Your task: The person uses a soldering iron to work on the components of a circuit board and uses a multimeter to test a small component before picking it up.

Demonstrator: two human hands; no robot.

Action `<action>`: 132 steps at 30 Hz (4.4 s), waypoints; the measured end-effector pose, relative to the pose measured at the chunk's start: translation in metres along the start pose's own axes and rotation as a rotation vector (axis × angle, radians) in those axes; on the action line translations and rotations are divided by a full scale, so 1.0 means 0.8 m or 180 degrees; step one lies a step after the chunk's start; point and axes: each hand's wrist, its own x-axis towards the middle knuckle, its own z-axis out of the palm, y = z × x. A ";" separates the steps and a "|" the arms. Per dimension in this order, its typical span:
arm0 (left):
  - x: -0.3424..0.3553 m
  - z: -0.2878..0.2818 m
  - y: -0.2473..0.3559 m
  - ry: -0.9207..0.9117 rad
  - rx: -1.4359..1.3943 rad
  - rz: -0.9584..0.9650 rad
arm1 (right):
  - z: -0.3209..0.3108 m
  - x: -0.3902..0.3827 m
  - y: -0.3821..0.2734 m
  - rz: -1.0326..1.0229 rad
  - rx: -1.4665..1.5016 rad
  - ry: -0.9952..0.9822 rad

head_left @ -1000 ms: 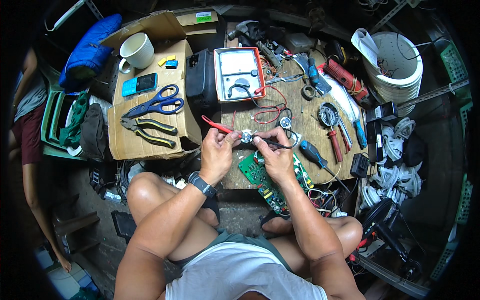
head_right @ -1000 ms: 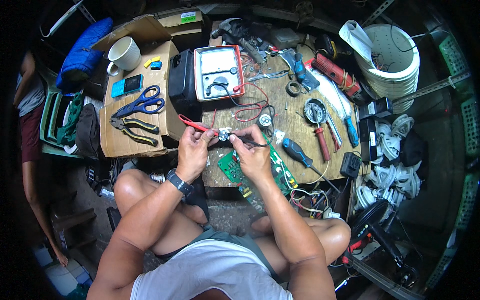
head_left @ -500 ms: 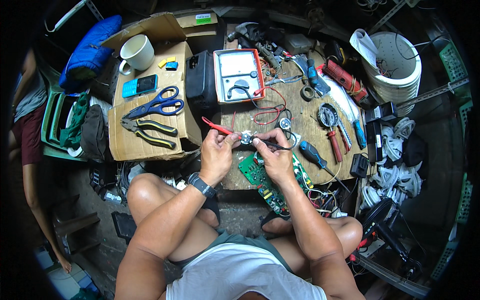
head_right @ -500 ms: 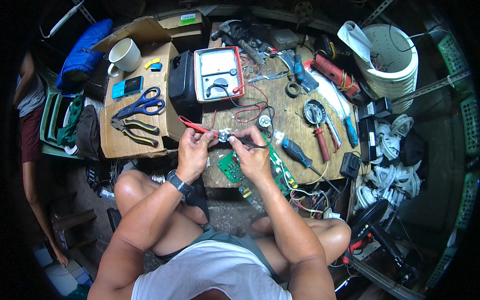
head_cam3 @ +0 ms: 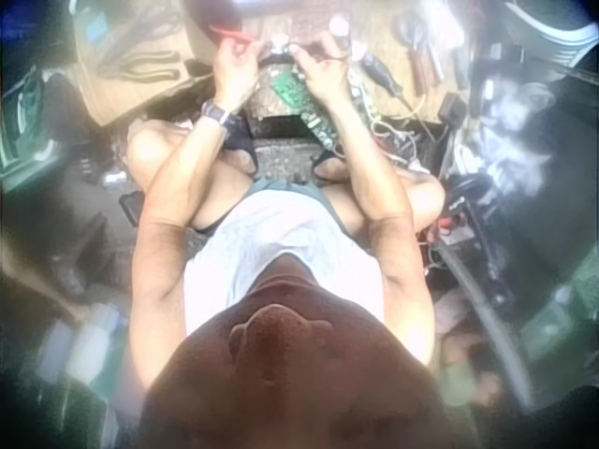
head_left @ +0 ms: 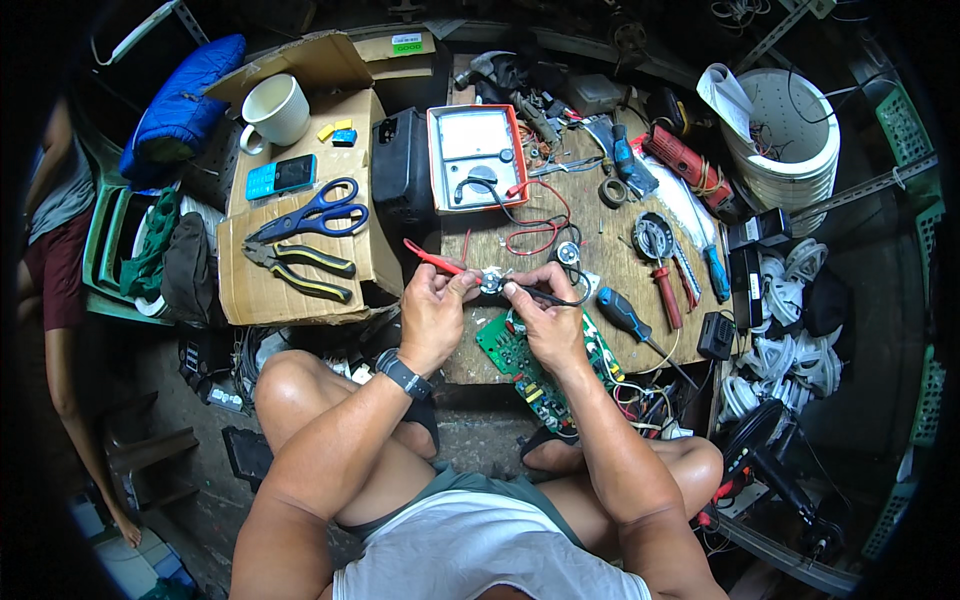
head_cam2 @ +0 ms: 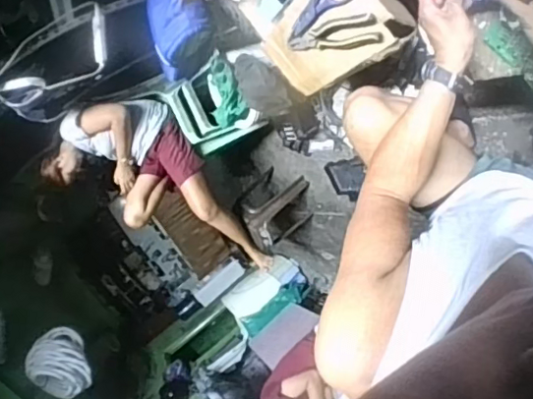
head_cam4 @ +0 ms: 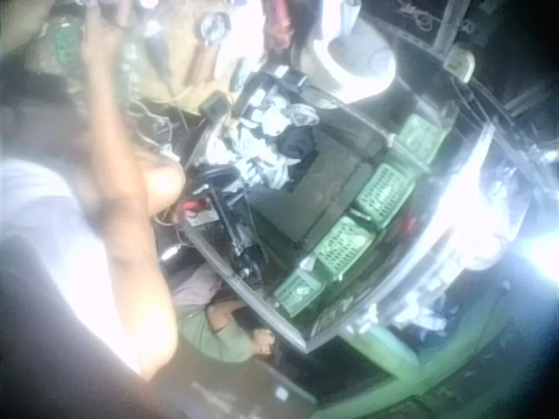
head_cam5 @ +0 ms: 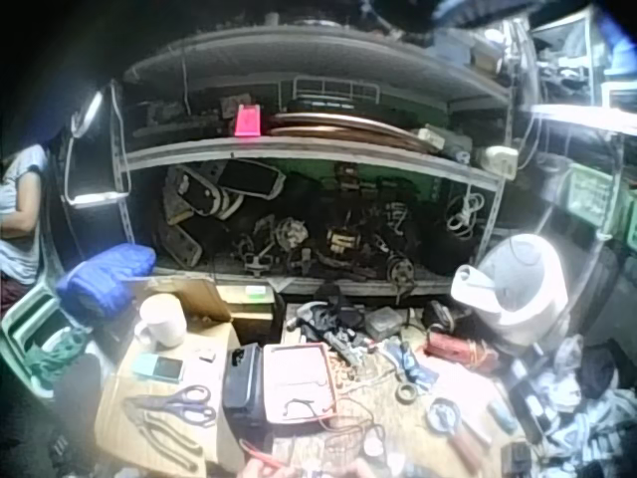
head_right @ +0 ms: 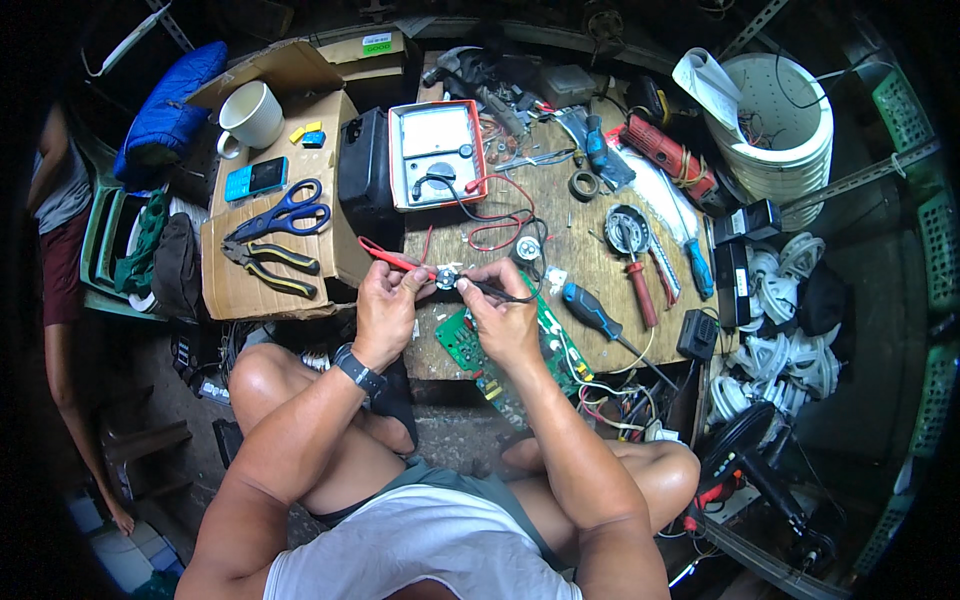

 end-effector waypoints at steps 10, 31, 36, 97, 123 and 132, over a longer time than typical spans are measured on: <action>0.000 0.001 0.003 -0.0001 0.0035 -0.0028 | 0.003 -0.001 -0.005 -0.0056 0.0053 0.0029; 0.000 -0.001 0.000 0.0013 0.0099 0.0032 | 0.000 -0.001 -0.004 0.0009 -0.0107 -0.0046; 0.000 0.001 -0.002 0.0089 0.0008 0.0080 | 0.003 -0.001 -0.006 0.0020 0.0079 -0.0046; -0.002 0.003 0.000 0.0019 0.0085 0.0050 | 0.001 -0.003 -0.012 0.0085 0.0168 -0.0127; -0.001 0.001 0.001 0.0006 0.0122 0.0025 | 0.001 -0.004 -0.015 0.0125 0.0154 -0.0144; 0.000 0.001 0.000 -0.0008 0.0140 0.0022 | 0.002 -0.004 -0.013 0.0091 0.0137 -0.0136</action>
